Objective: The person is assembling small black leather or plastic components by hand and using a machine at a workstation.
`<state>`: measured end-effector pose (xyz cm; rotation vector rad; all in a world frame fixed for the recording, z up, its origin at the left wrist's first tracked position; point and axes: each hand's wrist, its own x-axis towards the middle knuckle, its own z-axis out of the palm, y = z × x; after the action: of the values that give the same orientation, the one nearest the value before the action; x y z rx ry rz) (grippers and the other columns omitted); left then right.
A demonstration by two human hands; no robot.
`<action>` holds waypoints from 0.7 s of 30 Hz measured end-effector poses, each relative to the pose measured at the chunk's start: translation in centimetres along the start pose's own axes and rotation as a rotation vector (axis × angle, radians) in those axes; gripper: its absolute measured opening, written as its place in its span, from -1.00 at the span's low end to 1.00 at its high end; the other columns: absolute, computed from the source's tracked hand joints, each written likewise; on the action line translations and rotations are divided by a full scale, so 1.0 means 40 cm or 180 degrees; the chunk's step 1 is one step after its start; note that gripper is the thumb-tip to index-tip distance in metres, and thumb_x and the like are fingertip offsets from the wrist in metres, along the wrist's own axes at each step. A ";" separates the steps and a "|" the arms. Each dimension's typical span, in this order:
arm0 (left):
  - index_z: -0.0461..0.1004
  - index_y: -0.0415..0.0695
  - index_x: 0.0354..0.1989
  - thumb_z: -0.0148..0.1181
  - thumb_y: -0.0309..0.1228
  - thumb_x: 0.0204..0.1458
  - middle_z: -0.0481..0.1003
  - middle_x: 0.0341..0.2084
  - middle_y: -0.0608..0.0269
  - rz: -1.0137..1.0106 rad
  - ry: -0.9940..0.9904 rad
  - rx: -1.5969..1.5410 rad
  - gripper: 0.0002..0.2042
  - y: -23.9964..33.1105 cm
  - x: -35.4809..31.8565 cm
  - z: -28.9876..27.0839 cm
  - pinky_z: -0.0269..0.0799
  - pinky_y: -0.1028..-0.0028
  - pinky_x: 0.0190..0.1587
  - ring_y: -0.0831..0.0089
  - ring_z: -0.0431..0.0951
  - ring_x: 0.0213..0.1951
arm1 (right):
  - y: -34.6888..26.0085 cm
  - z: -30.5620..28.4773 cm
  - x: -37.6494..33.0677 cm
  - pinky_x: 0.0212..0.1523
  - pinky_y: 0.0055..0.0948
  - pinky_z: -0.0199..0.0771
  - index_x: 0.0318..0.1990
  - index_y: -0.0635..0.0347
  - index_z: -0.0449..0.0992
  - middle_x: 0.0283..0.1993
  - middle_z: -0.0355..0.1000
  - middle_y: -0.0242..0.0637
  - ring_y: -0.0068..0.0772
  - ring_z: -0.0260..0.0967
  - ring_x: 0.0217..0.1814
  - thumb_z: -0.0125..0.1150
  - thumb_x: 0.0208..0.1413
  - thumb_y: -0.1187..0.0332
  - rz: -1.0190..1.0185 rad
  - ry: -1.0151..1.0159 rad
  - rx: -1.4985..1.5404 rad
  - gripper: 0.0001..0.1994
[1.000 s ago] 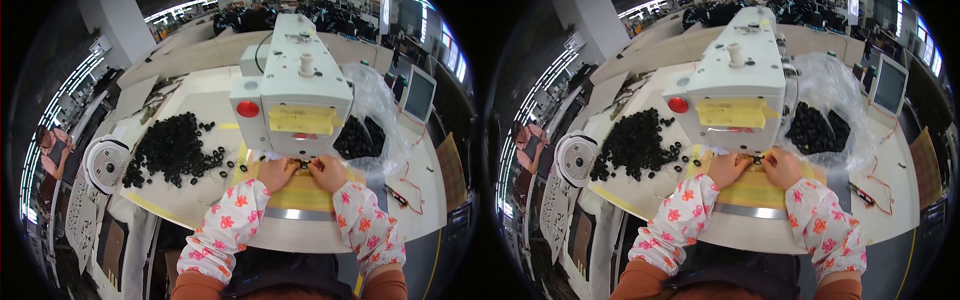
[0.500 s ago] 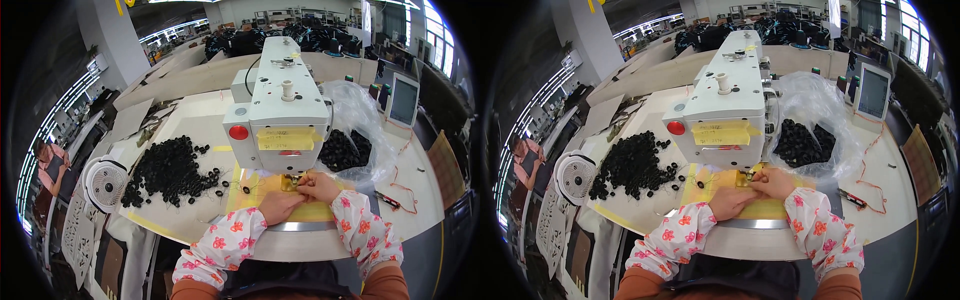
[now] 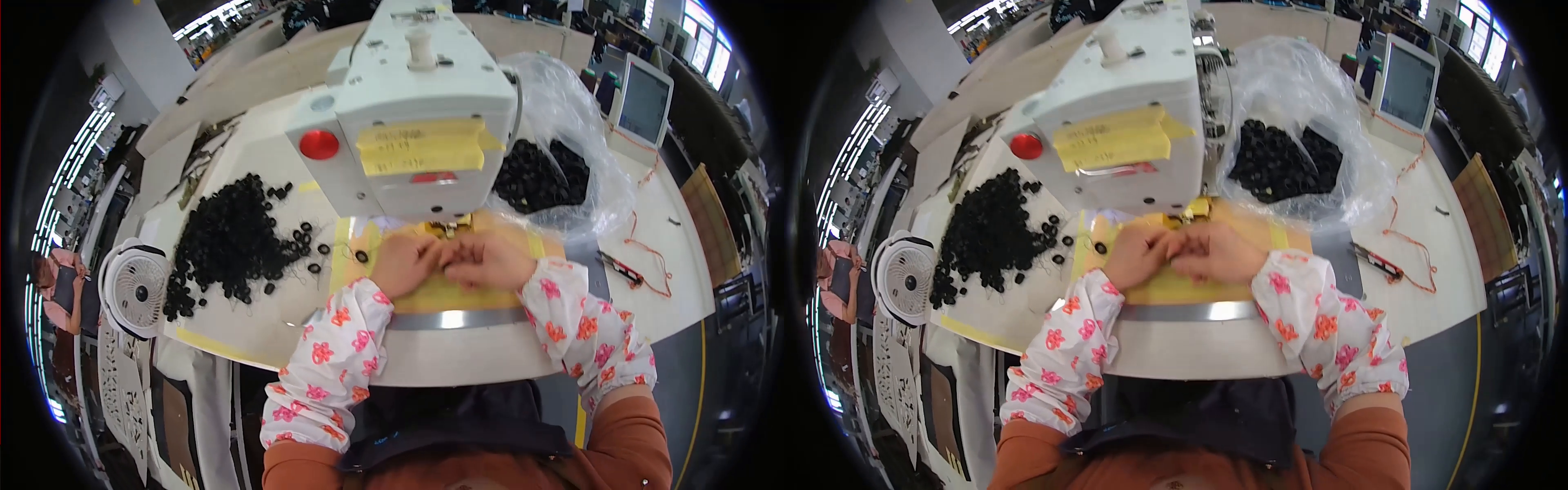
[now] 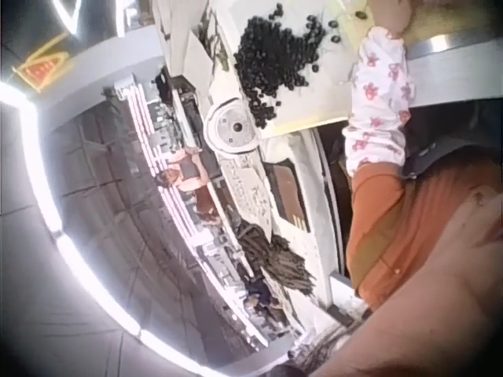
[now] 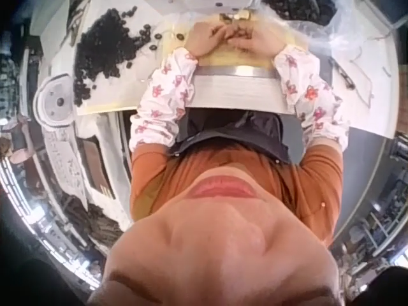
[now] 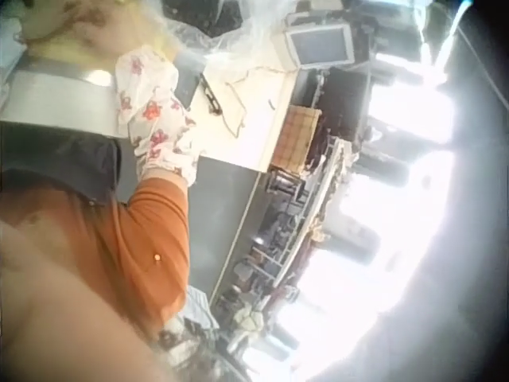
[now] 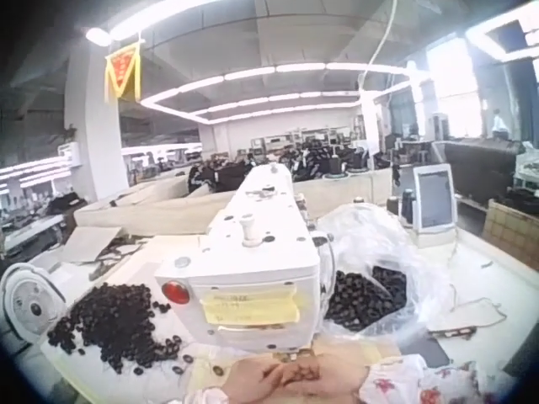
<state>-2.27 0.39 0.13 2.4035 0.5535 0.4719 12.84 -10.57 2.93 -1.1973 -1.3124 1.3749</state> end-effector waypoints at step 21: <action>0.50 -0.14 -0.43 0.11 -0.21 -0.13 0.47 -0.67 0.21 -0.0911 0.0241 -0.0011 -0.75 0.045 0.042 0.010 0.29 0.49 -0.55 0.41 0.45 -0.64 | 0.076 -0.039 0.045 -0.55 -0.50 0.32 -0.49 0.34 0.45 -0.57 0.38 -0.14 -0.34 0.35 -0.59 0.19 -0.19 0.47 -0.1408 0.1921 -0.2330 -0.89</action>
<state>-0.16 -0.29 1.31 2.2616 0.9131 0.4381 14.18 -8.75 -0.20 -1.5040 -1.5299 0.1565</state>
